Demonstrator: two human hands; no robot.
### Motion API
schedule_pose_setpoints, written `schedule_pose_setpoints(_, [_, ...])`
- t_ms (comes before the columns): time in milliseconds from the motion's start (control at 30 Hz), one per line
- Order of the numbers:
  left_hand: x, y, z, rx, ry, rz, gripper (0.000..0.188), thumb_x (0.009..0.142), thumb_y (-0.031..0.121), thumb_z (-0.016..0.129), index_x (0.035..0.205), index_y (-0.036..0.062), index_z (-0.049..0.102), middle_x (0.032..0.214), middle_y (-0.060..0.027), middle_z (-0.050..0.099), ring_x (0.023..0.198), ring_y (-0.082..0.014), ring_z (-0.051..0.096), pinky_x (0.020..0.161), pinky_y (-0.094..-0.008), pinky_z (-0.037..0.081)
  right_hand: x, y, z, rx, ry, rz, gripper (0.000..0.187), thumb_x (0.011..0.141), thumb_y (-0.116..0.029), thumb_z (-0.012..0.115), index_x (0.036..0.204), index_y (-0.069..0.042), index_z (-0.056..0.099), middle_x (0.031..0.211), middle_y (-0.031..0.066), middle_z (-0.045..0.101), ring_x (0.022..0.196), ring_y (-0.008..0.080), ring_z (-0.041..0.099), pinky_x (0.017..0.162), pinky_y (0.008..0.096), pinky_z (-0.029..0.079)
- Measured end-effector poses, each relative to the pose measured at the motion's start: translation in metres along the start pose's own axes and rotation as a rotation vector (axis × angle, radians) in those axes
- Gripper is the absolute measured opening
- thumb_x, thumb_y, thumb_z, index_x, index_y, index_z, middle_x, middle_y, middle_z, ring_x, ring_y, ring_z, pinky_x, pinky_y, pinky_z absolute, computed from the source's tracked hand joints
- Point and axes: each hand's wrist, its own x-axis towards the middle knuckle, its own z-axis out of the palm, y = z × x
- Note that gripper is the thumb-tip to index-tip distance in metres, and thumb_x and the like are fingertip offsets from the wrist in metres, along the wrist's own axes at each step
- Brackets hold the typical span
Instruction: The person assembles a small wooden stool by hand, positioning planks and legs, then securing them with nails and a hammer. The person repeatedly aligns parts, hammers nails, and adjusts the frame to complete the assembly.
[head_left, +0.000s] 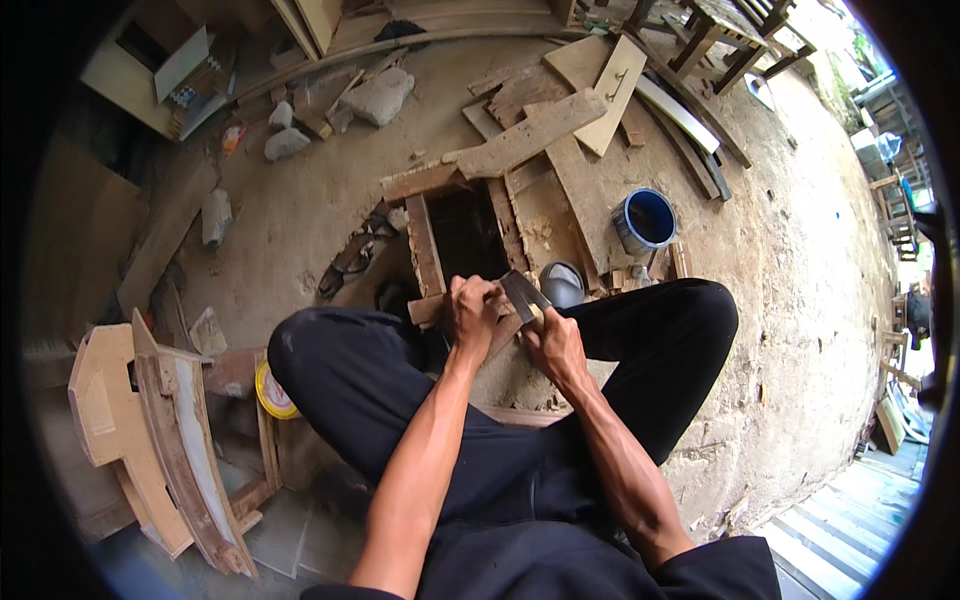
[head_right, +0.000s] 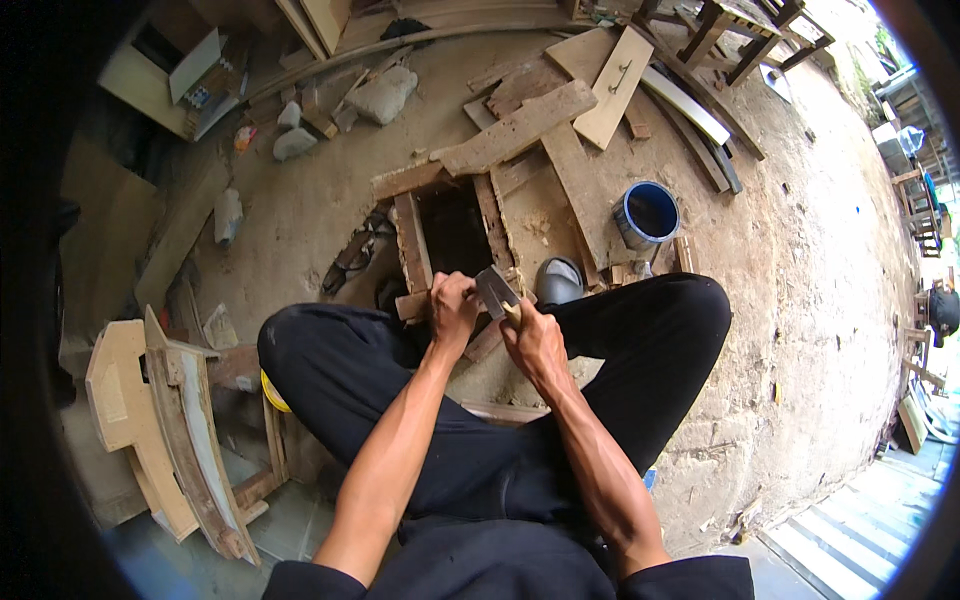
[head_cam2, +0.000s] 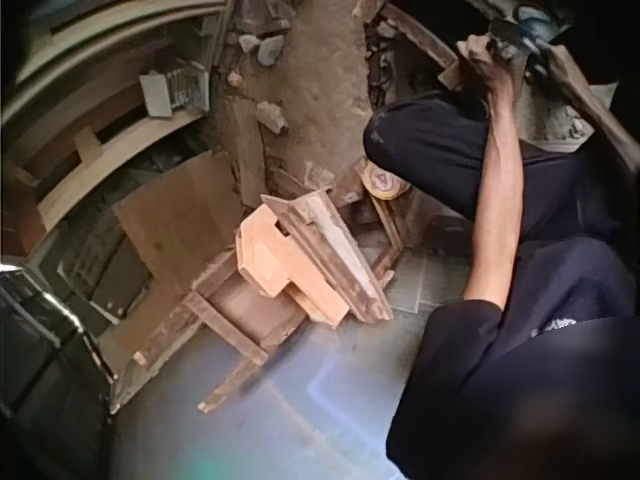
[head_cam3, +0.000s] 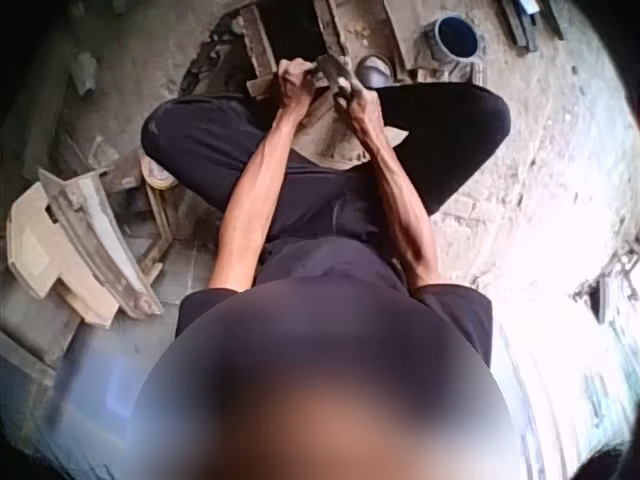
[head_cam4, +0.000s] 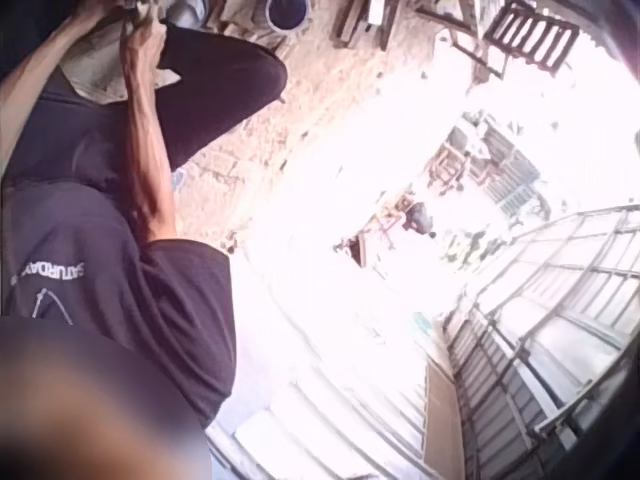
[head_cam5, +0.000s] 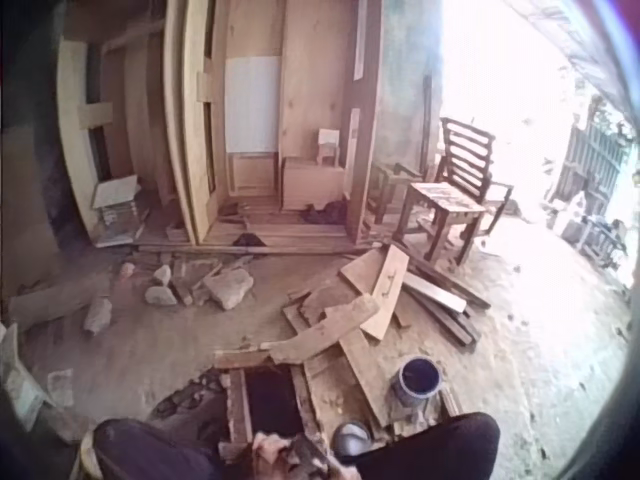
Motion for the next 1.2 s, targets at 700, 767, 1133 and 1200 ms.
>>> schedule_pose_setpoints(700, [-0.006,-0.003,-0.004,0.166,-0.008,-0.027,0.008,0.065,0.017,0.077,0.068,0.0129,0.070,0.077,0.0003,0.066,0.083,-0.0240,0.053,0.080,-0.0400,0.035,-0.002,0.011,-0.001,0.076,0.129,0.011,0.019,0.079,-0.013,0.059,0.090,0.003,0.057,0.069,0.0261,0.059,0.063,0.0382,0.063,0.054,0.0386,0.047])
schedule_pose_setpoints(767, [-0.006,-0.003,-0.004,0.169,-0.018,-0.051,0.008,0.066,0.017,0.075,0.067,0.0114,0.069,0.078,-0.0005,0.066,0.083,-0.0229,0.053,0.079,-0.0403,0.034,-0.004,0.010,0.001,0.181,0.211,-0.154,0.021,0.080,-0.013,0.062,0.091,0.003,0.056,0.066,0.0249,0.059,0.054,0.0328,0.064,0.048,0.0355,0.046])
schedule_pose_setpoints(1133, [-0.002,-0.001,-0.007,0.154,-0.039,-0.031,0.008,0.066,0.018,0.076,0.067,0.0121,0.070,0.076,0.0018,0.066,0.081,-0.0224,0.053,0.081,-0.0387,0.033,-0.001,0.004,0.003,0.075,0.060,0.063,0.032,0.079,-0.011,0.062,0.110,-0.004,0.057,0.078,0.0271,0.063,0.074,0.0431,0.064,0.062,0.0470,0.051])
schedule_pose_setpoints(1200, [-0.004,-0.003,-0.006,0.143,-0.016,-0.013,0.006,0.067,0.016,0.074,0.068,0.0123,0.070,0.078,0.0005,0.066,0.081,-0.0229,0.053,0.081,-0.0386,0.033,-0.005,0.006,0.006,0.070,0.083,-0.028,0.025,0.080,-0.009,0.061,0.105,-0.005,0.058,0.077,0.0266,0.063,0.075,0.0444,0.063,0.062,0.0479,0.051])
